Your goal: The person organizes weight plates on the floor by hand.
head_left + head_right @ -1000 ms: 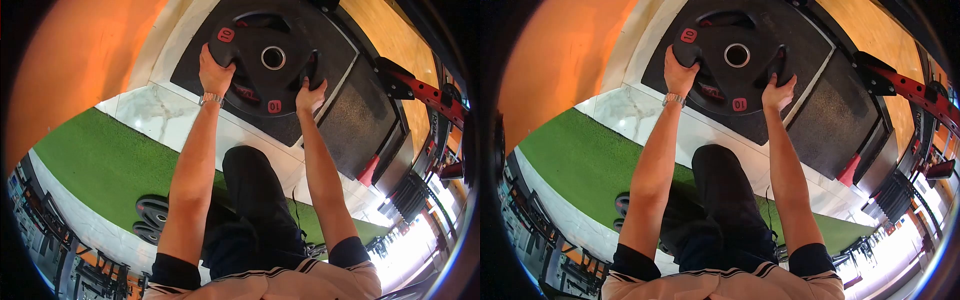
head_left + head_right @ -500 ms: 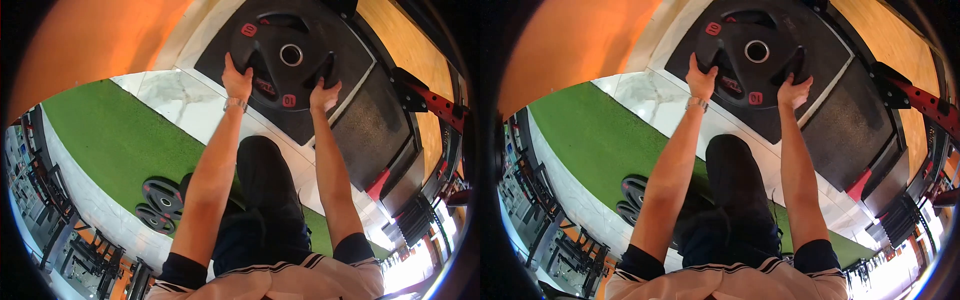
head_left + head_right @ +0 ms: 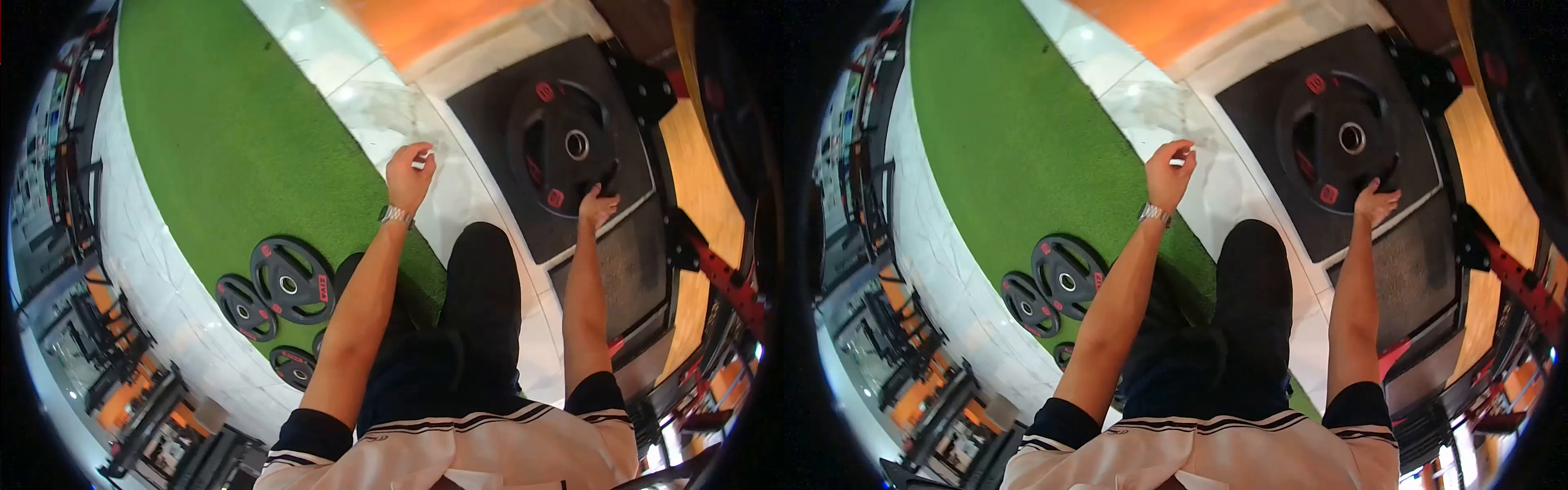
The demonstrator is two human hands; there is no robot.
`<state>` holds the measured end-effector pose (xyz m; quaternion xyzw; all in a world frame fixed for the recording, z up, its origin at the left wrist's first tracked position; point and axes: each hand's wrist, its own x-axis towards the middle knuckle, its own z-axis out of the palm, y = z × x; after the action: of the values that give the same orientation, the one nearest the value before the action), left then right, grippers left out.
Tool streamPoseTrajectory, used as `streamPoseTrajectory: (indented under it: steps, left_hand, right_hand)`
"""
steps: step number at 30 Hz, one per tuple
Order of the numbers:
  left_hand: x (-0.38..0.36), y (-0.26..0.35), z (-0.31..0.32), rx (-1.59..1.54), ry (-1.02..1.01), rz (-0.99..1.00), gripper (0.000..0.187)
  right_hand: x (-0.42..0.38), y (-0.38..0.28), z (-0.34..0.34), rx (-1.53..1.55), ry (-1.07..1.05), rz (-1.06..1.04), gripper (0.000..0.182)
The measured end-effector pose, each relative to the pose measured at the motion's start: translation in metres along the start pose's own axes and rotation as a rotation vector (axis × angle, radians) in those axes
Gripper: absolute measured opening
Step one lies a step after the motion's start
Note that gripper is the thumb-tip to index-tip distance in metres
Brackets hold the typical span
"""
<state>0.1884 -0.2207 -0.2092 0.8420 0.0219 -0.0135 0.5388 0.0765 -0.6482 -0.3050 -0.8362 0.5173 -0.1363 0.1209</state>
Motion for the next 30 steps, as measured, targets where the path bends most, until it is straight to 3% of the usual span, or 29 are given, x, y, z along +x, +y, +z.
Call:
streamPoseTrajectory:
  steps: [1, 2, 7, 11, 17, 30]
  left_hand:
    - [-0.005, -0.004, -0.017, -0.010, 0.037, -0.028, 0.021]
    - [-0.009, -0.007, -0.036, -0.035, 0.061, -0.083, 0.019]
    - [-0.034, -0.037, -0.110, 0.049, 0.222, -0.107, 0.017]
    - [-0.055, -0.053, -0.156, 0.051, 0.330, -0.145, 0.016]
    - [-0.098, -0.091, -0.207, 0.063, 0.462, -0.244, 0.017]
    - [-0.195, -0.160, -0.277, 0.065, 0.826, -0.396, 0.014]
  right_hand:
    - [-0.007, -0.025, -0.025, 0.026, -0.001, -0.052, 0.074]
    - [-0.010, -0.033, -0.027, 0.090, 0.109, -0.392, 0.071]
    - [-0.094, -0.159, -0.072, 0.284, -0.134, -0.915, 0.058]
    - [-0.172, -0.213, -0.072, 0.437, -0.432, -1.074, 0.059]
    - [-0.269, -0.260, -0.079, 0.568, -0.817, -1.105, 0.055]
    - [-0.444, -0.337, -0.081, 0.529, -1.037, -1.547, 0.050]
